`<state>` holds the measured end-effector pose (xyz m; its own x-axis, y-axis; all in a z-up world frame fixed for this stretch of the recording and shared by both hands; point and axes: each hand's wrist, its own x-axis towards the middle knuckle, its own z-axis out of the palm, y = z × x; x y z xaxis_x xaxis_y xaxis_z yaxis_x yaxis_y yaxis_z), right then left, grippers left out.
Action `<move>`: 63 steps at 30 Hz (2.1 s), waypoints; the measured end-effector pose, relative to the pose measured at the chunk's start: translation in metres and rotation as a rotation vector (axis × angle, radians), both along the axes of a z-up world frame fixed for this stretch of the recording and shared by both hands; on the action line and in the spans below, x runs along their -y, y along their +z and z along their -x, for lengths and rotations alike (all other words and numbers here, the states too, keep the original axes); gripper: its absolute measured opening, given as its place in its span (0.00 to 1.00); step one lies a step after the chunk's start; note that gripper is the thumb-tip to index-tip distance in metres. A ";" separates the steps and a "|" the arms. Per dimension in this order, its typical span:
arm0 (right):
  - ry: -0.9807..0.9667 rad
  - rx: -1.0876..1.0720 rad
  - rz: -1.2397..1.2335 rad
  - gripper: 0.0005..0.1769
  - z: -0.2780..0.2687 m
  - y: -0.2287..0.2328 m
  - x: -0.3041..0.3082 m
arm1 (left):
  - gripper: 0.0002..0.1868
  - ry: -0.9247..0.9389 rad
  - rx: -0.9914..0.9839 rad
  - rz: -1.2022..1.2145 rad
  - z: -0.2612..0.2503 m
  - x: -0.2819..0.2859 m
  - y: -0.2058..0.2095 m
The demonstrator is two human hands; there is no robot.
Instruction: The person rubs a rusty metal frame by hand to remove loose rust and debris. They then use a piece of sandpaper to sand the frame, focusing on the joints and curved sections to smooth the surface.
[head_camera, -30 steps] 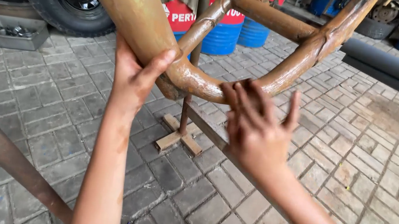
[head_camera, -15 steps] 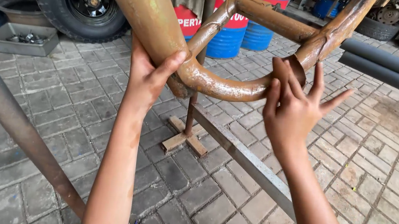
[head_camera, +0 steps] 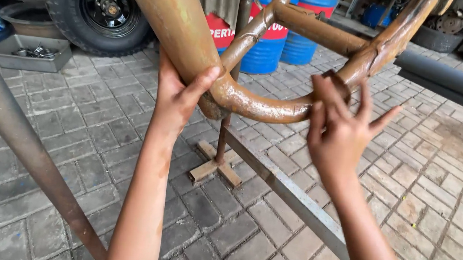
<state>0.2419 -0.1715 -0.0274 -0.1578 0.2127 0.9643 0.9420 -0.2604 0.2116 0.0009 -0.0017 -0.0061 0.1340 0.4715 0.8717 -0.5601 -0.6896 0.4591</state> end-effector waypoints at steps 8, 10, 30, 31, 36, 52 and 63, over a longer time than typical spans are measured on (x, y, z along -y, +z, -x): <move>-0.041 -0.060 -0.137 0.18 0.024 -0.028 -0.022 | 0.45 -0.028 0.012 0.017 -0.005 0.005 -0.001; -0.063 -0.135 -0.209 0.24 0.057 -0.043 -0.042 | 0.45 -0.020 0.022 0.014 -0.006 0.003 0.004; 0.107 0.035 -0.103 0.52 0.168 -0.006 -0.083 | 0.45 -0.177 -0.048 0.025 0.000 -0.029 -0.007; 0.104 0.033 -0.103 0.52 0.166 -0.013 -0.077 | 0.45 -0.180 -0.050 0.024 0.004 -0.025 -0.005; -0.052 0.155 -0.026 0.44 0.140 -0.057 -0.055 | 0.45 -0.157 -0.091 -0.044 0.009 -0.017 -0.003; 0.610 -1.323 -0.252 0.24 0.107 -0.139 -0.019 | 0.43 -0.127 -0.122 -0.018 0.011 -0.007 -0.002; 1.138 -1.465 -0.521 0.46 0.119 0.010 -0.006 | 0.36 -0.032 -0.113 0.004 0.011 0.009 0.002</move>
